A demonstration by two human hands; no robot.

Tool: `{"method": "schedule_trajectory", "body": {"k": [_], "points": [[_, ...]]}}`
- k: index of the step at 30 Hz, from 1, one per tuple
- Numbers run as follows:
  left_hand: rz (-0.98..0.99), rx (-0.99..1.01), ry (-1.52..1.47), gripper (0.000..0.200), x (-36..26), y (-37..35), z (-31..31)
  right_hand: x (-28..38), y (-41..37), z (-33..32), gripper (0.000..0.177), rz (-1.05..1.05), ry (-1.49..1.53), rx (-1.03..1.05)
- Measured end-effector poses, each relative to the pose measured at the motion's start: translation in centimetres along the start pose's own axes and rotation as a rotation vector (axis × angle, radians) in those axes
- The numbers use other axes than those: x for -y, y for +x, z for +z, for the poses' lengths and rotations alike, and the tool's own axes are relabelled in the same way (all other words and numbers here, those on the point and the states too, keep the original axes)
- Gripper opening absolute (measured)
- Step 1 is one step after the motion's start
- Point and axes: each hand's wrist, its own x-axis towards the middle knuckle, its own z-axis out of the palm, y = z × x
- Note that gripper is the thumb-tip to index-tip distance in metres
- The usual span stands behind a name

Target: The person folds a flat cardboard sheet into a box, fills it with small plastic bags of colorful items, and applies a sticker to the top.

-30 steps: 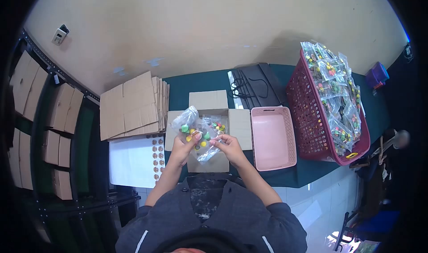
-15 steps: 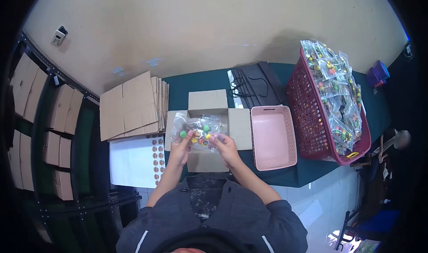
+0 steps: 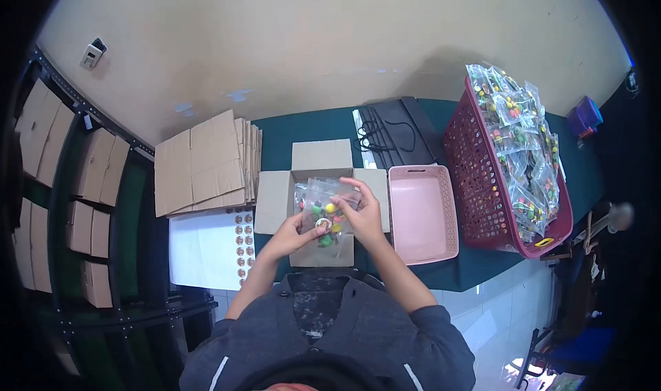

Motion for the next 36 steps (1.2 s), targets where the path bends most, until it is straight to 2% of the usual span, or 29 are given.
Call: {"method": "schedule_trajectory", "body": {"k": [1, 2, 3, 5, 6, 11, 16, 19, 23, 25, 26, 27, 29, 30, 31, 33, 34, 36], "points": [[0.024, -0.081, -0.062, 0.05, 0.2, 0.5, 0.4, -0.6, 0.0, 0.4, 0.043, 0.001, 0.174, -0.083], [0.051, -0.144, -0.14, 0.047, 1.2, 0.9, 0.5, -1.8, 0.0, 0.6, 0.052, -0.028, 0.202, -0.079], [0.066, -0.14, -0.136, 0.047, 1.2, 1.0, 0.6, -3.1, -0.3, 0.6, 0.052, -0.043, 0.199, -0.077], [0.086, -0.275, -0.111, 0.042, 1.0, 1.1, 0.9, -4.7, -1.1, 0.9, 0.044, 0.049, 0.132, 0.099], [0.124, -0.283, -0.186, 0.041, 1.0, 1.3, 1.1, -4.9, -1.2, 0.8, 0.044, 0.049, 0.131, 0.094], [0.183, -0.319, -0.141, 0.037, 1.9, 1.6, 1.5, -4.2, -1.5, 0.6, 0.027, 0.267, 0.203, 0.13], [0.144, -0.436, -0.237, 0.037, 3.9, 2.2, 0.9, -4.6, -1.3, 0.6, 0.027, 0.241, 0.218, 0.112], [0.186, -0.336, -0.132, 0.042, 2.0, 1.8, 1.9, -4.0, -1.5, 1.1, 0.026, 0.194, 0.189, 0.04], [0.238, -0.296, -0.062, 0.054, 1.4, 1.3, 2.5, -4.7, -1.0, 0.3, 0.024, 0.241, 0.32, -0.028], [0.151, -0.195, 0.296, 0.068, 1.3, 0.9, 1.9, -4.3, -0.5, -0.5, 0.023, 0.287, 0.378, -0.075], [0.081, -0.109, 0.166, 0.076, 1.2, 0.9, 1.9, -3.9, -0.4, -0.9, 0.024, 0.253, 0.333, -0.074], [0.081, -0.105, 0.167, 0.076, 1.1, 0.9, 2.1, -3.7, -0.2, -1.2, 0.024, 0.22, 0.288, -0.071], [0.177, -0.207, 0.13, 0.076, 0.6, 0.6, 2.7, -3.8, -0.2, -1.4, 0.023, 0.217, 0.254, -0.061], [0.247, -0.309, 0.082, 0.057, 1.8, 1.2, 2.5, -4.0, -0.4, -1.5, 0.022, 0.184, 0.169, 0.017], [0.247, -0.303, 0.083, 0.057, 2.2, 1.5, 1.9, -4.1, -0.7, -1.6, 0.022, 0.149, 0.084, 0.095], [0.125, -0.327, -0.064, 0.028, 1.1, 1.6, 0.6, -4.2, -1.2, -1.6, 0.022, 0.135, -0.001, 0.129], [0.201, -0.372, 0.033, 0.012, 0.6, 1.5, 0.6, -4.2, -1.4, -1.6, 0.024, 0.173, 0.026, 0.172], [0.158, -0.31, 0.003, 0.012, 0.9, 1.2, -0.1, -4.0, -1.6, -1.9, 0.025, 0.21, 0.052, 0.211]]}}
